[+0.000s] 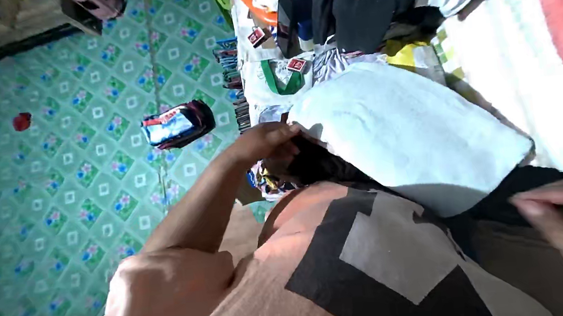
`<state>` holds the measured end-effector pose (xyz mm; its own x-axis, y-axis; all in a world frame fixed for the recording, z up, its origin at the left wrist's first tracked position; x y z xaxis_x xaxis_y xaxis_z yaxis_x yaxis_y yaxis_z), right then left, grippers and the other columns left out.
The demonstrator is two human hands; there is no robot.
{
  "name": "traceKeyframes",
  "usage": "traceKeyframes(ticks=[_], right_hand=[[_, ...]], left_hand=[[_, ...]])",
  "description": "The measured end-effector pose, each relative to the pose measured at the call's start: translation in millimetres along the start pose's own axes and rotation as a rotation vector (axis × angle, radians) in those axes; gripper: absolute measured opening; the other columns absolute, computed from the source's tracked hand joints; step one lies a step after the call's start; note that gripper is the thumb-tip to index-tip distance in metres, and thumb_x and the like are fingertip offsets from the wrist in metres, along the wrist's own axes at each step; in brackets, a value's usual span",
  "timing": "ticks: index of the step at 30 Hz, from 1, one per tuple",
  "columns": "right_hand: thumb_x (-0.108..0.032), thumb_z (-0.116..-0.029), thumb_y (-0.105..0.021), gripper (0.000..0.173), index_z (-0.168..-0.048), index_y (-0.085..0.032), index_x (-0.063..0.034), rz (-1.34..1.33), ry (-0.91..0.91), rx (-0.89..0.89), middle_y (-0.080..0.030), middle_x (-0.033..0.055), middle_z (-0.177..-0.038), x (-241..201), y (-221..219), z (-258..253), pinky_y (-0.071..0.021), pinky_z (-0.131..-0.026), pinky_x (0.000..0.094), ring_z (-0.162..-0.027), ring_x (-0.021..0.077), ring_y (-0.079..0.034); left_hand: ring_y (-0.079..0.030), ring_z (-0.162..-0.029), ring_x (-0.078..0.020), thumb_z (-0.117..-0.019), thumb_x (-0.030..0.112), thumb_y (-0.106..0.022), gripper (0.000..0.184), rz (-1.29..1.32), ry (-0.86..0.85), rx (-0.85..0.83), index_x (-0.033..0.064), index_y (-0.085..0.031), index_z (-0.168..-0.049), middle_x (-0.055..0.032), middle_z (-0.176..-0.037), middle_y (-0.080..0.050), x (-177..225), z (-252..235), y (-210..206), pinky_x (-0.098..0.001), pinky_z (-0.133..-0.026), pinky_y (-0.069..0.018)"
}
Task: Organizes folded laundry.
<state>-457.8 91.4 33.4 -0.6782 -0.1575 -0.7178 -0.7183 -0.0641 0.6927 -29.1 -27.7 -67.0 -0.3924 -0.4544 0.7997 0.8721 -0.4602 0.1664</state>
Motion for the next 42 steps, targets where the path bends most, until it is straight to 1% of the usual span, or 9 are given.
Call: traceKeyframes(ticks=[3,5,10,16,26,30,33,38,42], right_hand=[[-0.020,-0.0887,-0.069,0.070,-0.147,-0.036,0.0023,-0.369,-0.452,0.017,-0.058,0.0137,-0.132,58,-61,31,-0.0562,-0.089,0.0308,-0.111,0.0116,-0.062],[-0.015,-0.0929,-0.062,0.074,-0.156,-0.024,-0.0135,-0.752,-0.727,0.098,-0.059,0.0106,-0.133,66,-91,45,-0.0635,-0.083,0.0439,-0.110,0.0210,-0.068],[-0.019,-0.1074,-0.039,0.036,-0.142,-0.045,-0.0084,-1.101,-0.804,0.062,-0.069,0.0087,-0.118,46,-113,47,-0.0613,-0.090,0.0433,-0.106,0.0202,-0.070],[-0.021,-0.1050,-0.041,0.024,-0.117,-0.062,-0.0222,-1.104,-0.656,0.231,-0.073,-0.0067,-0.101,30,-78,24,-0.0614,-0.085,0.0297,-0.095,0.0034,-0.070],[-0.008,-0.0988,-0.044,0.020,-0.110,-0.060,-0.0054,-1.308,-0.806,0.309,-0.074,0.0113,-0.095,15,-88,6,-0.0635,-0.076,0.0414,-0.086,0.0208,-0.074],[-0.001,-0.0804,-0.064,0.037,-0.117,-0.060,-0.0088,-1.245,-0.502,0.130,-0.076,0.0093,-0.097,-44,-37,-9,-0.0653,-0.074,0.0395,-0.086,0.0198,-0.075],[0.000,-0.0757,-0.074,0.038,-0.110,-0.073,-0.0159,-1.167,-0.193,0.184,-0.078,0.0020,-0.098,-89,11,10,-0.0645,-0.077,0.0312,-0.087,0.0108,-0.075],[-0.014,-0.0859,-0.072,0.018,-0.099,-0.074,-0.0262,-0.621,0.090,0.776,-0.076,-0.0131,-0.090,-115,119,58,-0.0588,-0.078,0.0156,-0.083,-0.0040,-0.070],[-0.010,-0.0853,-0.067,0.024,-0.106,-0.071,-0.0211,-0.677,0.193,0.981,-0.075,-0.0062,-0.097,-58,171,34,-0.0616,-0.083,0.0293,-0.092,0.0059,-0.071]], left_hand=[[-0.071,-0.093,-0.0218,-0.1080,0.048,-0.042,0.055,0.403,-0.013,0.140,0.0074,-0.041,-0.145,-0.0105,-0.108,-0.070,-18,-15,-22,-0.0419,-0.082,-0.0604],[-0.071,-0.097,-0.0236,-0.1059,0.054,-0.044,0.062,0.591,0.008,0.172,0.0090,-0.040,-0.147,-0.0119,-0.111,-0.069,-18,-29,-30,-0.0428,-0.086,-0.0599],[-0.071,-0.088,-0.0188,-0.1018,0.037,-0.062,0.047,0.496,0.011,0.246,0.0099,-0.053,-0.139,-0.0088,-0.106,-0.072,6,-38,-27,-0.0359,-0.076,-0.0605],[-0.073,-0.091,-0.0224,-0.0998,0.008,-0.061,0.035,0.534,-0.335,0.214,0.0032,-0.047,-0.132,-0.0122,-0.108,-0.070,50,-28,-13,-0.0405,-0.081,-0.0633],[-0.071,-0.094,-0.0226,-0.1039,0.024,-0.056,0.034,0.755,-0.058,0.034,0.0044,-0.056,-0.131,-0.0121,-0.109,-0.071,34,-40,-24,-0.0420,-0.081,-0.0615],[-0.072,-0.096,-0.0214,-0.0966,0.001,-0.053,0.043,0.674,-0.482,0.030,0.0071,-0.049,-0.139,-0.0123,-0.110,-0.071,132,-13,-2,-0.0419,-0.085,-0.0625],[-0.072,-0.095,-0.0104,-0.0903,0.010,-0.062,0.044,0.485,-0.852,-0.159,0.0211,-0.060,-0.133,-0.0006,-0.110,-0.073,227,47,-8,-0.0309,-0.082,-0.0626],[-0.069,-0.107,-0.0160,-0.0923,0.002,-0.056,0.059,0.445,-1.191,-0.282,0.0144,-0.039,-0.148,-0.0033,-0.126,-0.065,370,82,-54,-0.0369,-0.090,-0.0615],[-0.069,-0.101,-0.0224,-0.0960,-0.007,-0.056,0.055,0.528,-1.285,-0.381,0.0047,-0.039,-0.147,-0.0144,-0.122,-0.062,481,51,-99,-0.0381,-0.084,-0.0629]])
Point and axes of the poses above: each hand's wrist, its own z-axis away from the middle knuckle, its own y-axis out of the back of the hand, x = y × z, the point moved 7 cm from there along -z, towards the middle knuckle
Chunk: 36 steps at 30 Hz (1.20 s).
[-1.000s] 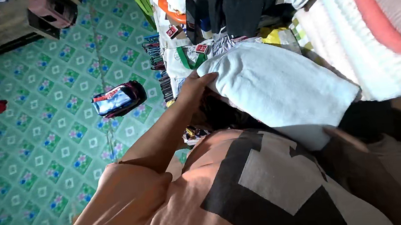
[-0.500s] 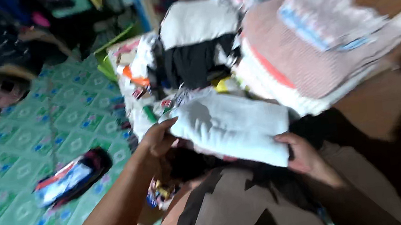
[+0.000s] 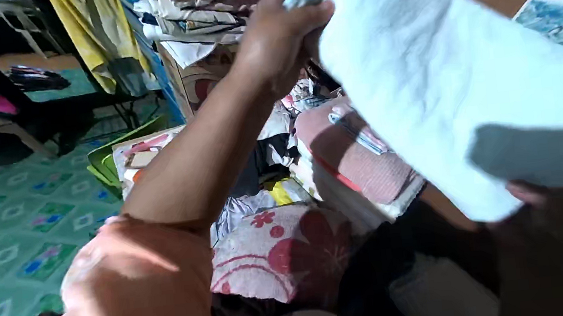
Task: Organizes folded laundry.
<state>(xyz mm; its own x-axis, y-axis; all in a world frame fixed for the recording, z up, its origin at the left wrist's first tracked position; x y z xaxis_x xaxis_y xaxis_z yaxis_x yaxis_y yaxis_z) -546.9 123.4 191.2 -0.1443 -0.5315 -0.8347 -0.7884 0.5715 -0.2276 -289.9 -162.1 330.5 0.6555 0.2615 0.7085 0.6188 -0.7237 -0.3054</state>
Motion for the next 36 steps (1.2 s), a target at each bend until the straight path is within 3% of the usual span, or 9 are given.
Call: traceKeyframes(ticks=[4,10,16,20,22,25,28,32,36], right_hand=[[-0.010,-0.0961,-0.052,0.030,-0.124,-0.058,-0.0180,-0.153,-0.301,0.030,-0.072,0.0037,-0.110,98,14,-35,-0.0609,-0.087,0.0447,-0.102,0.0179,-0.071],[-0.011,-0.1062,-0.043,0.036,-0.142,-0.043,-0.0072,-0.162,-0.658,0.217,-0.067,0.0156,-0.120,159,26,-8,-0.0606,-0.090,0.0469,-0.106,0.0265,-0.070],[-0.011,-0.1069,-0.042,0.032,-0.138,-0.046,-0.0066,-0.046,-0.685,0.237,-0.069,0.0143,-0.116,159,29,-5,-0.0617,-0.086,0.0488,-0.103,0.0263,-0.071],[-0.002,-0.0930,-0.062,0.071,-0.155,-0.029,-0.0101,0.416,-0.365,0.426,-0.058,0.0094,-0.127,111,27,-11,-0.0594,-0.071,0.0276,-0.094,0.0104,-0.067],[-0.007,-0.0900,-0.068,0.086,-0.158,-0.017,-0.0029,0.692,-0.045,0.347,-0.043,0.0137,-0.148,63,15,-39,-0.0516,-0.096,0.0263,-0.121,0.0085,-0.054],[-0.021,-0.0954,-0.066,0.070,-0.153,-0.033,-0.0009,0.851,0.356,0.104,-0.039,0.0125,-0.157,10,-21,-101,-0.0455,-0.110,0.0319,-0.141,0.0135,-0.043],[-0.044,-0.1019,-0.052,0.068,-0.149,-0.043,0.0046,1.177,0.490,-0.105,-0.040,0.0290,-0.156,22,-71,-163,-0.0376,-0.118,0.0458,-0.146,0.0344,-0.039],[-0.065,-0.1011,-0.040,0.073,-0.159,-0.040,-0.0209,1.591,0.084,-0.452,-0.035,0.0140,-0.165,154,-71,-151,-0.0155,-0.117,0.0754,-0.154,0.0405,-0.026],[-0.067,-0.0985,-0.038,0.074,-0.155,-0.048,-0.0192,1.528,0.067,-0.466,-0.039,0.0160,-0.162,188,-32,-120,-0.0187,-0.108,0.0825,-0.152,0.0450,-0.029]], left_hand=[[-0.068,-0.105,-0.0211,-0.0950,-0.005,-0.060,0.048,-0.151,0.007,-0.059,0.0031,-0.049,-0.141,-0.0141,-0.127,-0.063,-68,-67,-6,-0.0373,-0.088,-0.0613],[-0.067,-0.101,-0.0265,-0.0911,0.005,-0.069,0.044,-0.625,0.464,-0.115,0.0070,-0.060,-0.134,-0.0173,-0.121,-0.066,-228,-44,56,-0.0490,-0.088,-0.0566],[-0.069,-0.099,-0.0171,-0.0951,0.004,-0.067,0.040,-0.441,0.335,-0.180,0.0093,-0.060,-0.134,-0.0109,-0.122,-0.067,-205,-42,39,-0.0376,-0.087,-0.0597],[-0.065,-0.113,-0.0392,-0.0899,0.014,-0.072,0.053,-1.219,0.379,-0.357,0.0101,-0.056,-0.140,-0.0218,-0.129,-0.064,-207,-45,52,-0.0633,-0.093,-0.0524],[-0.054,-0.125,-0.0500,-0.0856,0.014,-0.074,0.060,-1.508,0.308,-0.405,0.0079,-0.054,-0.142,-0.0275,-0.140,-0.052,-202,-42,44,-0.0701,-0.092,-0.0491],[-0.055,-0.130,-0.0362,-0.0888,0.005,-0.066,0.038,-1.362,-0.284,-0.467,0.0087,-0.066,-0.126,-0.0183,-0.138,-0.059,-160,-43,-24,-0.0528,-0.104,-0.0494],[-0.058,-0.132,-0.0280,-0.0962,0.001,-0.054,0.035,-1.105,-0.656,-0.635,0.0101,-0.071,-0.125,-0.0114,-0.134,-0.066,-167,-46,-86,-0.0462,-0.112,-0.0459],[-0.022,-0.154,-0.0414,-0.1029,0.046,-0.046,0.052,-1.383,-0.176,-0.633,0.0248,-0.054,-0.150,-0.0095,-0.166,-0.034,-289,-23,-66,-0.0691,-0.122,-0.0097],[-0.014,-0.155,-0.0470,-0.1032,0.059,-0.036,0.061,-1.465,0.129,-0.687,0.0338,-0.040,-0.158,-0.0076,-0.172,-0.016,-320,9,-70,-0.0747,-0.118,-0.0101]])
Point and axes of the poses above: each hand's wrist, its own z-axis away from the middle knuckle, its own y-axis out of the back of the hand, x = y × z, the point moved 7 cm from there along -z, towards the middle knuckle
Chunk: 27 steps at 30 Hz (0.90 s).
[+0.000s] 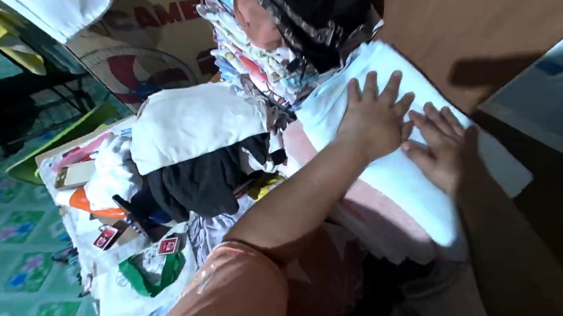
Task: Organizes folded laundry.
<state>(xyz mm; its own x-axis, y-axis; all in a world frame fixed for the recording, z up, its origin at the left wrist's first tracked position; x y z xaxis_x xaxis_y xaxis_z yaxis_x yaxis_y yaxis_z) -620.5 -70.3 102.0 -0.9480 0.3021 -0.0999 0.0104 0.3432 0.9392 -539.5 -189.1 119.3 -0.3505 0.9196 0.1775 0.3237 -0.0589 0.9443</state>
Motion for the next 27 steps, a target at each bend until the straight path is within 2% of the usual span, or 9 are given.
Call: traceKeyframes(ticks=[2,5,6,10,14,16,19,22,27], right_hand=[[-0.068,-0.0988,-0.036,0.076,-0.154,-0.049,-0.0171,-0.020,0.003,-0.008,-0.040,0.0176,-0.161,1,7,-8,-0.0194,-0.108,0.0822,-0.151,0.0452,-0.030],[-0.070,-0.0996,-0.034,0.079,-0.157,-0.044,-0.0168,0.012,-0.107,-0.218,-0.035,0.0161,-0.165,-11,12,-41,-0.0182,-0.112,0.0790,-0.154,0.0414,-0.025],[-0.072,-0.0992,-0.034,0.080,-0.157,-0.042,-0.0174,0.026,-0.144,-0.286,-0.034,0.0151,-0.165,-16,11,-53,-0.0189,-0.112,0.0785,-0.155,0.0402,-0.024],[-0.073,-0.0993,-0.030,0.083,-0.162,-0.033,-0.0188,0.047,-0.229,-0.331,-0.031,0.0151,-0.167,-34,5,-77,-0.0159,-0.112,0.0801,-0.155,0.0410,-0.022],[-0.070,-0.1015,-0.030,0.082,-0.161,-0.034,-0.0138,0.015,-0.232,-0.341,-0.028,0.0141,-0.168,-31,6,-67,-0.0138,-0.112,0.0811,-0.156,0.0409,-0.018],[-0.066,-0.1034,-0.032,0.077,-0.160,-0.037,-0.0142,-0.011,-0.188,-0.341,-0.029,0.0152,-0.167,-29,11,-62,-0.0161,-0.112,0.0803,-0.156,0.0414,-0.019],[-0.055,-0.1062,-0.039,0.069,-0.156,-0.041,-0.0064,-0.033,-0.126,-0.325,-0.032,0.0202,-0.165,-26,14,-62,-0.0195,-0.109,0.0811,-0.154,0.0451,-0.022],[-0.063,-0.1048,-0.032,0.080,-0.159,-0.035,-0.0038,-0.030,-0.137,-0.371,-0.028,0.0245,-0.165,-27,11,-72,-0.0173,-0.116,0.0755,-0.154,0.0462,-0.020],[-0.049,-0.1107,-0.025,0.070,-0.155,-0.037,0.0033,-0.001,-0.067,-0.399,-0.035,0.0327,-0.158,-26,5,-92,-0.0230,-0.117,0.0712,-0.149,0.0514,-0.030]], left_hand=[[-0.020,-0.154,-0.0461,-0.0978,0.066,-0.043,0.074,0.067,0.038,-0.065,0.0306,-0.033,-0.162,-0.0142,-0.172,-0.013,-10,-13,2,-0.0720,-0.117,-0.0172],[-0.042,-0.143,-0.0452,-0.0863,0.071,-0.063,0.100,0.312,0.117,-0.127,0.0165,-0.030,-0.163,-0.0265,-0.162,-0.032,-55,-46,3,-0.0691,-0.111,-0.0354],[-0.044,-0.142,-0.0421,-0.0863,0.071,-0.065,0.103,0.393,0.147,-0.171,0.0136,-0.027,-0.163,-0.0245,-0.159,-0.039,-68,-53,0,-0.0672,-0.112,-0.0363],[-0.032,-0.152,-0.0316,-0.0949,0.058,-0.064,0.095,0.639,0.184,-0.224,0.0099,-0.021,-0.164,-0.0160,-0.166,-0.030,-98,-72,-10,-0.0559,-0.122,-0.0254],[-0.036,-0.150,-0.0334,-0.0987,0.065,-0.051,0.087,0.377,0.113,-0.167,0.0106,-0.029,-0.162,-0.0176,-0.164,-0.035,-83,-66,5,-0.0588,-0.121,-0.0276],[-0.036,-0.149,-0.0364,-0.1061,0.055,-0.040,0.068,0.216,-0.009,-0.147,0.0122,-0.039,-0.159,-0.0205,-0.164,-0.033,-54,-28,31,-0.0590,-0.119,-0.0308],[-0.029,-0.154,-0.0328,-0.1060,0.056,-0.032,0.060,0.271,-0.272,0.164,0.0202,-0.059,-0.146,-0.0090,-0.161,-0.043,-14,67,52,-0.0666,-0.122,-0.0154],[-0.026,-0.151,-0.0479,-0.0990,0.075,-0.026,0.074,0.152,-0.310,0.636,0.0259,-0.061,-0.142,-0.0106,-0.155,-0.050,-32,119,16,-0.0806,-0.112,-0.0071],[-0.038,-0.143,-0.0531,-0.0926,0.079,-0.028,0.081,0.192,-0.267,0.733,0.0214,-0.069,-0.133,-0.0115,-0.142,-0.063,-53,75,-6,-0.0832,-0.104,-0.0209]])
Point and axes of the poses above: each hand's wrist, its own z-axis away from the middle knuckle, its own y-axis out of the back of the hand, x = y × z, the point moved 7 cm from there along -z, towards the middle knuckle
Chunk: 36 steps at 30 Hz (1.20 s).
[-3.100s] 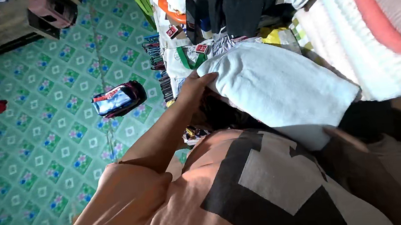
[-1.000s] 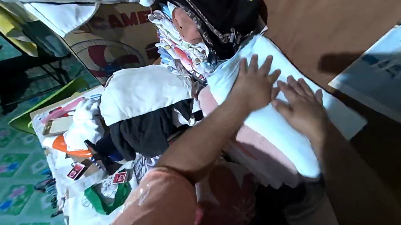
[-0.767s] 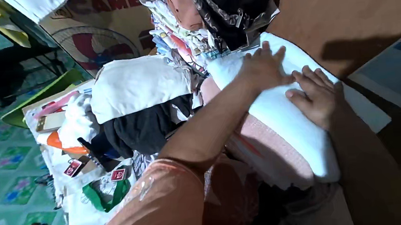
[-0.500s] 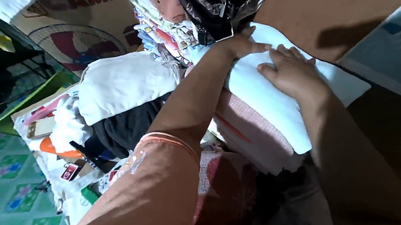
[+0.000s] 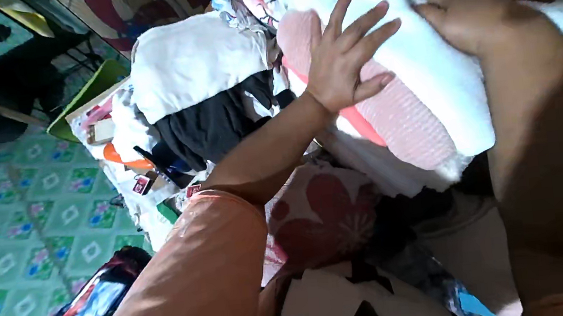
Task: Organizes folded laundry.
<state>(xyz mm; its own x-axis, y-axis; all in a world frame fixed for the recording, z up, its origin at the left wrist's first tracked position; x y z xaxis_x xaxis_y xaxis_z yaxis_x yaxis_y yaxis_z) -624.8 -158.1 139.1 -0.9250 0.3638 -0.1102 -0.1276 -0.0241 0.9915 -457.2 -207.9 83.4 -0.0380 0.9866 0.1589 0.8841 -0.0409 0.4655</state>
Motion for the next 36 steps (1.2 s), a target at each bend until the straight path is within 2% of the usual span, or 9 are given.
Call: traceKeyframes(ticks=[5,7,11,15,19,24,28,33,36], right_hand=[[-0.055,-0.1081,-0.025,0.075,-0.154,-0.038,0.0029,-0.059,0.013,0.001,-0.038,0.0311,-0.157,0,-1,9,-0.0245,-0.116,0.0715,-0.149,0.0474,-0.033],[-0.054,-0.1083,-0.027,0.073,-0.154,-0.039,0.0026,-0.094,0.032,0.033,-0.041,0.0316,-0.155,1,1,15,-0.0252,-0.114,0.0730,-0.147,0.0485,-0.036],[-0.053,-0.1064,-0.034,0.069,-0.154,-0.041,-0.0043,-0.077,0.037,0.128,-0.043,0.0344,-0.151,-4,0,14,-0.0262,-0.104,0.0822,-0.142,0.0561,-0.038],[-0.042,-0.1092,-0.038,0.057,-0.159,-0.038,-0.0131,-0.010,0.101,0.200,-0.040,0.0316,-0.155,-8,1,15,-0.0250,-0.105,0.0834,-0.143,0.0564,-0.035],[-0.051,-0.1065,-0.036,0.061,-0.160,-0.037,-0.0212,0.027,0.094,0.222,-0.035,0.0221,-0.163,-5,-3,16,-0.0236,-0.105,0.0851,-0.149,0.0518,-0.030],[-0.046,-0.1064,-0.035,0.063,-0.150,-0.049,-0.0028,0.113,0.105,0.222,-0.045,0.0299,-0.153,-30,26,43,-0.0310,-0.108,0.0786,-0.145,0.0531,-0.036],[-0.051,-0.0999,-0.054,0.076,-0.158,-0.036,-0.0053,0.048,0.173,0.162,-0.033,0.0308,-0.160,-76,21,91,-0.0293,-0.107,0.0814,-0.147,0.0563,-0.029],[-0.049,-0.0957,-0.062,0.080,-0.161,-0.032,-0.0136,0.228,0.288,0.171,-0.017,0.0312,-0.166,-92,-27,113,-0.0164,-0.096,0.0943,-0.146,0.0668,-0.013],[-0.042,-0.0954,-0.061,0.075,-0.155,-0.040,-0.0017,0.192,0.414,0.274,-0.028,0.0390,-0.158,-87,-32,111,-0.0235,-0.098,0.0904,-0.140,0.0679,-0.029]], left_hand=[[-0.037,-0.147,-0.0441,-0.1016,0.068,-0.031,0.078,0.156,0.128,0.101,0.0062,-0.065,-0.135,-0.0234,-0.147,-0.055,9,28,47,-0.0677,-0.120,-0.0183],[-0.024,-0.151,-0.0427,-0.1052,0.058,-0.032,0.082,0.272,0.450,0.310,-0.0125,-0.040,-0.146,-0.0379,-0.158,-0.026,6,62,64,-0.0518,-0.125,-0.0194],[-0.009,-0.155,-0.0465,-0.0984,0.055,-0.048,0.088,0.303,0.918,0.328,0.0003,-0.021,-0.161,-0.0337,-0.166,-0.001,24,67,34,-0.0595,-0.124,-0.0168],[-0.009,-0.153,-0.0530,-0.0897,0.055,-0.069,0.078,0.273,1.169,0.282,0.0260,-0.043,-0.157,-0.0262,-0.169,-0.005,19,44,-4,-0.0791,-0.112,-0.0142],[-0.008,-0.154,-0.0496,-0.0947,0.053,-0.064,0.081,0.330,1.124,0.224,0.0217,-0.031,-0.162,-0.0283,-0.168,-0.001,47,58,-2,-0.0721,-0.119,-0.0164],[-0.027,-0.153,-0.0358,-0.0888,0.037,-0.078,0.100,0.749,0.874,-0.483,0.0193,-0.017,-0.166,-0.0212,-0.170,-0.010,183,124,19,-0.0538,-0.117,-0.0372],[-0.027,-0.155,-0.0290,-0.0964,0.048,-0.065,0.067,0.536,0.408,-0.969,0.0251,-0.045,-0.156,-0.0054,-0.166,-0.035,196,178,91,-0.0561,-0.124,-0.0237],[-0.042,-0.146,-0.0320,-0.0955,0.038,-0.068,0.049,0.189,0.650,-0.687,0.0145,-0.064,-0.139,-0.0120,-0.155,-0.050,165,200,183,-0.0552,-0.119,-0.0343],[-0.047,-0.142,-0.0265,-0.0991,0.028,-0.066,0.053,0.147,1.026,-0.436,0.0042,-0.055,-0.145,-0.0162,-0.152,-0.051,133,234,245,-0.0459,-0.118,-0.0387]])
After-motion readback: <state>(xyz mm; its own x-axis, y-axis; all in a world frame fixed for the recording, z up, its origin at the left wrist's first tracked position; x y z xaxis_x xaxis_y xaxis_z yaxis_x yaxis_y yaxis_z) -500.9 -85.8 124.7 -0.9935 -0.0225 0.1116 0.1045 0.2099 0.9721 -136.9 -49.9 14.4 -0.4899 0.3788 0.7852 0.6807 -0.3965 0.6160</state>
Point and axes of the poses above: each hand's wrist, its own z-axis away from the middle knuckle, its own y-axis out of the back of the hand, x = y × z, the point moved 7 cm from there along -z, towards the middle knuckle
